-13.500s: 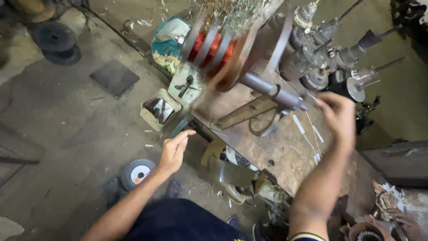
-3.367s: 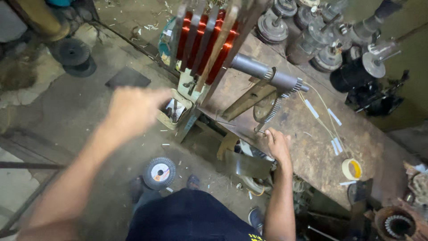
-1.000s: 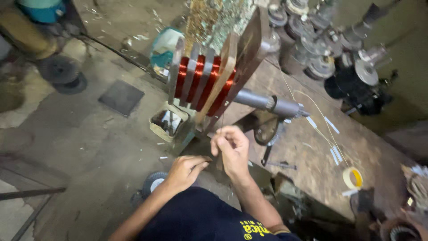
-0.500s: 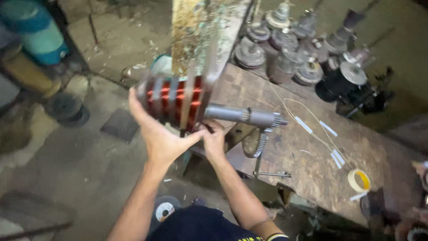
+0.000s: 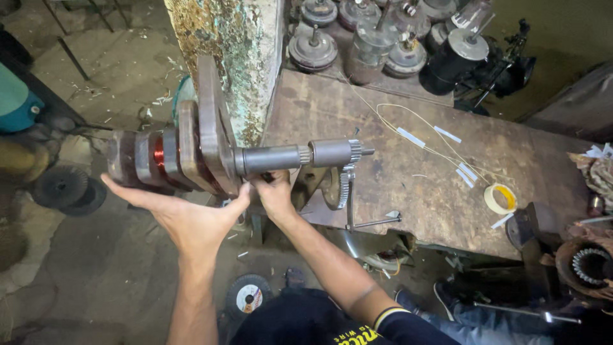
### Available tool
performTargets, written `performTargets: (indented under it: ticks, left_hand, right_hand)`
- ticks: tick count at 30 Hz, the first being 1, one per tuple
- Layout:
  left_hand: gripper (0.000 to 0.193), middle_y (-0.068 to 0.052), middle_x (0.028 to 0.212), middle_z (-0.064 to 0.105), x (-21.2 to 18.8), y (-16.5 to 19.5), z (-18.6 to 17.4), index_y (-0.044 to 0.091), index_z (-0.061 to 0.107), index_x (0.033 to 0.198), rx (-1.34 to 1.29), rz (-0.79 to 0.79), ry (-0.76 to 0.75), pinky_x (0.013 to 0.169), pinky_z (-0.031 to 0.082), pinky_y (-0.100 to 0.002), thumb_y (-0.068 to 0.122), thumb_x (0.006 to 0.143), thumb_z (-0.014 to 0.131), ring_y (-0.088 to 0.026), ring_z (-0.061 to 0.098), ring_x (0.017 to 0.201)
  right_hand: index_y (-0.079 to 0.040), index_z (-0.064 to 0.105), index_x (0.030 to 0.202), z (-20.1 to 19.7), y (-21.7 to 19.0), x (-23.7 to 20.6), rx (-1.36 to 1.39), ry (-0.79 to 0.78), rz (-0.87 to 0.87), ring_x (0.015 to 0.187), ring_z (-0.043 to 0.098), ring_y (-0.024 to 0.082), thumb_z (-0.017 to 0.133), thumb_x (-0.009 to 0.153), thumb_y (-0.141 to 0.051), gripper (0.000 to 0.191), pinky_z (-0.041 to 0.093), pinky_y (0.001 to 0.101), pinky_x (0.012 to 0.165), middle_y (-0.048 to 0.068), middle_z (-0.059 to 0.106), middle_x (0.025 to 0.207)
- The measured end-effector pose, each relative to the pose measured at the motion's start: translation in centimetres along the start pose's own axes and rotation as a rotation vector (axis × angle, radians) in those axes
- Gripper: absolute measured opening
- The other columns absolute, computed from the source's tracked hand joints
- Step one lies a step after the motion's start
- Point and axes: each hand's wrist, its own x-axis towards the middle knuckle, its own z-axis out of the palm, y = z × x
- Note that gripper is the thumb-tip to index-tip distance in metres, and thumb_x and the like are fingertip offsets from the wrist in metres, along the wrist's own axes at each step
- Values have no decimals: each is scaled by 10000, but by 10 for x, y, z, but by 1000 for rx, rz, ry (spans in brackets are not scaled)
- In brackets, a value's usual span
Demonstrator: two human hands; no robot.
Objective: The person operates a manual motor winding machine to wrap copper wire around a stator core. They rotate the crank to wind the wire, then remove the stator and use shears to cut the wire, leaving the wound stator on the workbench.
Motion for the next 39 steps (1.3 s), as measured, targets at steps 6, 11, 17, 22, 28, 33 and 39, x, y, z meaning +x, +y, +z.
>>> performTargets:
  ticks: [6, 11, 17, 22, 28, 33, 39]
  left_hand:
    - [1562, -263, 1666, 128, -1, -25, 14, 143, -278, 1575, -7, 136, 73, 1306, 218, -507, 360, 723, 1013, -378, 274, 1562]
    - [1612, -175, 1697, 171, 7, -29, 17, 290, -262, 1610, 47, 293, 154, 1284, 304, -535, 350, 622, 1011, -389, 370, 1535]
    - [1309, -151, 1568, 409, -10, -44, 14, 233, -27, 1540, -110, 202, 41, 1205, 424, -454, 147, 702, 975, -288, 502, 1376]
    - [657, -116, 1312, 665, -40, -101, -2, 54, 606, 1374, 153, 171, -351, 1018, 554, -370, 75, 774, 874, -182, 649, 1150]
    - [591, -112, 1303, 667, -76, -158, -22, 42, 613, 1357, 514, 486, -348, 1028, 541, -377, 70, 812, 839, -192, 638, 1163]
    - [568, -117, 1295, 670, -90, -170, -43, 38, 619, 1347, 607, 572, -215, 1030, 544, -379, 80, 819, 826, -202, 642, 1159]
    - [542, -123, 1285, 673, -95, -169, -64, 32, 627, 1334, 669, 581, -114, 1031, 547, -383, 91, 827, 810, -215, 647, 1154]
  right_hand:
    - [9, 654, 1247, -16, -40, -22, -144, -165, 250, 1130, 685, 188, 679, 908, -85, 352, 523, 328, 1012, 126, 722, 1204]
    - [-63, 355, 1553, -94, -115, -127, 153, -189, 638, 1475, 406, 267, 747, 857, -321, 840, 305, 424, 1207, 155, 440, 1570]
    - [-72, 446, 1354, -164, -120, -151, 716, 468, 751, 1321, 543, 338, 619, 883, -525, 676, 419, 470, 1061, 207, 571, 1394]
    - [-96, 606, 1107, -180, -64, -94, 655, 740, 632, 917, 672, 267, 517, 979, -487, 421, 487, 397, 774, 145, 703, 1039]
    - [-93, 584, 835, -198, 16, -96, 329, 791, 544, 496, 529, 189, 449, 1068, -445, 444, 386, 331, 431, 64, 608, 644]
    - [-121, 576, 772, -182, 34, -8, 410, 772, 392, 629, 509, 165, 585, 1025, -200, 265, 443, 365, 588, 15, 525, 708]
    - [-76, 607, 966, -171, -92, 128, 641, 86, 189, 711, 493, 172, 527, 1095, -332, 297, 415, 328, 707, 9, 512, 781]
